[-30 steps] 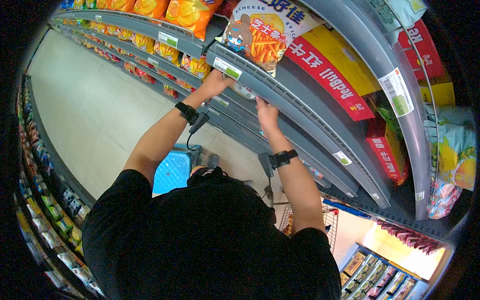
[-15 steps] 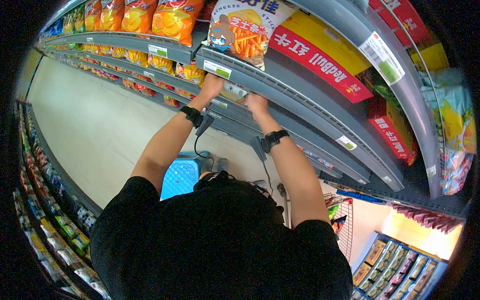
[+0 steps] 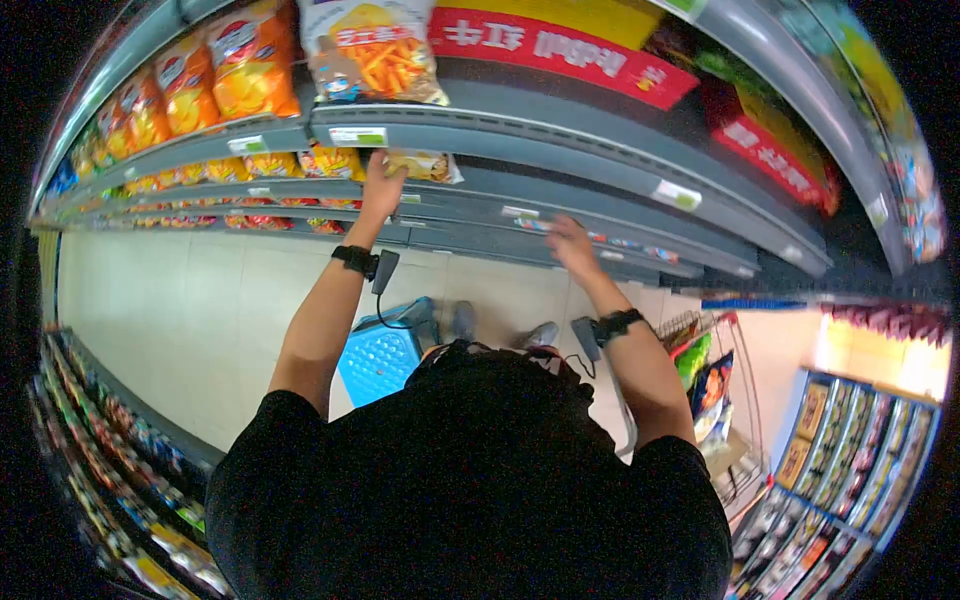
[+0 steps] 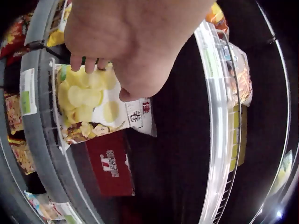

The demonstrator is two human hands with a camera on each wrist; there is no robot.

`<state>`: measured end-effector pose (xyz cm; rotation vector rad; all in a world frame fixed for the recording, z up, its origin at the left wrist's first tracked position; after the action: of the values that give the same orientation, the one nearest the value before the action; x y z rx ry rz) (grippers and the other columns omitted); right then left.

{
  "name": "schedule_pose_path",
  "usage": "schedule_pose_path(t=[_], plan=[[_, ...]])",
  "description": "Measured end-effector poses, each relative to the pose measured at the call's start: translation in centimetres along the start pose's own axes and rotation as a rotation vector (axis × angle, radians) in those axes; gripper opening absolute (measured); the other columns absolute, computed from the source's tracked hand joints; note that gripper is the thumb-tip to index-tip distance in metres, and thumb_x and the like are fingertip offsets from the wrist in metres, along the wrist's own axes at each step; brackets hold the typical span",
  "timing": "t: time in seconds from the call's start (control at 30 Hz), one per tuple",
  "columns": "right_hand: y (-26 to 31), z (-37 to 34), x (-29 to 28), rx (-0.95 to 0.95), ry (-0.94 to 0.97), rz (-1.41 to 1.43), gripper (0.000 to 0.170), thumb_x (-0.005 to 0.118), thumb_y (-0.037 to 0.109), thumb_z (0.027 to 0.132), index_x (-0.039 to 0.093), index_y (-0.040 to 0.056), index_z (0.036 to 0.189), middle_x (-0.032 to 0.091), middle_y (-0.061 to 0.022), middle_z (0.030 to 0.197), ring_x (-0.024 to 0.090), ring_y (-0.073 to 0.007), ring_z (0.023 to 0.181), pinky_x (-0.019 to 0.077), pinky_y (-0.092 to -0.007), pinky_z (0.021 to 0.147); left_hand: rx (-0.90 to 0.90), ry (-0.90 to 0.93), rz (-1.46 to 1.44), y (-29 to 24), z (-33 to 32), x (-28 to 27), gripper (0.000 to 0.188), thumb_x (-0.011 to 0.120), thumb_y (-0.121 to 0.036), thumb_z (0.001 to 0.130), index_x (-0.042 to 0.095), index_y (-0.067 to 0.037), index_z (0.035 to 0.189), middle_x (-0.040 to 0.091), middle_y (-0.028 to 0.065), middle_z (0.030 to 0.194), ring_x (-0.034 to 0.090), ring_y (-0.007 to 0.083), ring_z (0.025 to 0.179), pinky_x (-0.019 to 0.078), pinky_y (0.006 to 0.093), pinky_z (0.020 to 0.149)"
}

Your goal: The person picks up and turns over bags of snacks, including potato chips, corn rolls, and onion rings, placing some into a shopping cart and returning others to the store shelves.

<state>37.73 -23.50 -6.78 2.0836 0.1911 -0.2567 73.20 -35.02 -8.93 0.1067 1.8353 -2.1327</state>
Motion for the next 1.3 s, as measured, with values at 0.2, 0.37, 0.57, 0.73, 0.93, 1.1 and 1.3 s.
schedule_pose_path(t=[0.2,0.37,0.57,0.73,0.93,1.1,1.3], plan=[[-16.5,-11.8,-13.6,0.399,-0.338,0.241,0.041,0.048,0.018,0.089,0.045,0.0097,0.130,0.058,-0.0070,0.115,0.060,-0.0237,0.098,0.0470,-0.0404,0.081,-0.142,0.207,0.115,6.2,-4.9,3.1,0.069,0.066,-0.013,0.080,0.035,0.002,0.139,0.037,0.0222,0.142,0.044,0.0328,0.126,0.0384,0.0402,0.102],[-22.8,-22.0,-17.9,0.591,-0.581,0.311,0.040,0.051,0.020,0.088,0.050,0.0105,0.126,0.059,-0.0061,0.110,0.061,-0.0248,0.096,0.0484,-0.0415,0.078,-0.259,0.412,0.082,8.3,-10.8,7.8,0.067,0.065,-0.013,0.082,0.035,0.002,0.140,0.039,0.0209,0.142,0.051,0.0295,0.120,0.0421,0.0375,0.099],[-27.2,-27.7,-20.4,0.622,-0.660,0.325,0.046,0.054,0.020,0.086,0.052,0.0105,0.131,0.061,-0.0051,0.099,0.063,-0.0184,0.086,0.0521,-0.0346,0.068,-0.357,0.872,0.184,9.7,-18.2,13.7,0.050,0.062,-0.015,0.084,0.049,-0.001,0.131,0.058,0.0147,0.125,0.060,0.0260,0.108,0.0470,0.0367,0.090],[-32.5,-28.3,-24.4,0.488,-0.718,0.526,0.026,0.058,0.017,0.088,0.060,0.0006,0.108,0.062,-0.0049,0.083,0.058,-0.0137,0.064,0.0462,-0.0272,0.053,-0.599,1.004,0.058,1.7,-23.8,17.4,0.038,0.052,-0.023,0.093,0.053,-0.009,0.128,0.061,0.0074,0.122,0.061,0.0185,0.103,0.0444,0.0350,0.085],[-40.4,-27.0,-33.7,0.401,-0.582,0.312,0.016,0.059,0.016,0.086,0.062,0.0024,0.095,0.062,-0.0057,0.077,0.057,-0.0129,0.060,0.0439,-0.0256,0.051,-0.653,0.875,0.088,-3.0,-30.4,22.5,0.035,0.054,-0.018,0.090,0.056,-0.010,0.124,0.064,0.0066,0.117,0.063,0.0170,0.098,0.0448,0.0303,0.077],[-43.5,-28.9,-39.7,0.419,-0.598,0.508,0.015,0.058,0.015,0.084,0.063,0.0055,0.094,0.064,-0.0060,0.087,0.062,-0.0154,0.075,0.0491,-0.0277,0.063,-0.639,0.956,0.126,-6.7,-36.1,26.8,0.034,0.051,-0.022,0.093,0.054,-0.009,0.125,0.063,0.0065,0.118,0.062,0.0174,0.101,0.0449,0.0304,0.080],[-49.3,-34.2,-42.0,0.550,-0.645,0.627,0.018,0.061,0.015,0.084,0.063,0.0039,0.099,0.063,-0.0028,0.085,0.062,-0.0132,0.074,0.0486,-0.0285,0.059,-0.620,1.048,0.188,-10.7,-40.2,31.2,0.034,0.050,-0.023,0.094,0.054,-0.009,0.125,0.062,0.0070,0.120,0.062,0.0177,0.102,0.0446,0.0310,0.083]])
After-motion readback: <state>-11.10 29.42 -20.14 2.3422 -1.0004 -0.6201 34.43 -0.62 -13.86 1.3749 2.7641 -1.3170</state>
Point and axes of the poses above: each hand's wrist, its own z-axis towards the middle knuckle, its own x-axis out of the palm, y = z × x, the point moved 1 cm from there along z, towards the middle knuckle
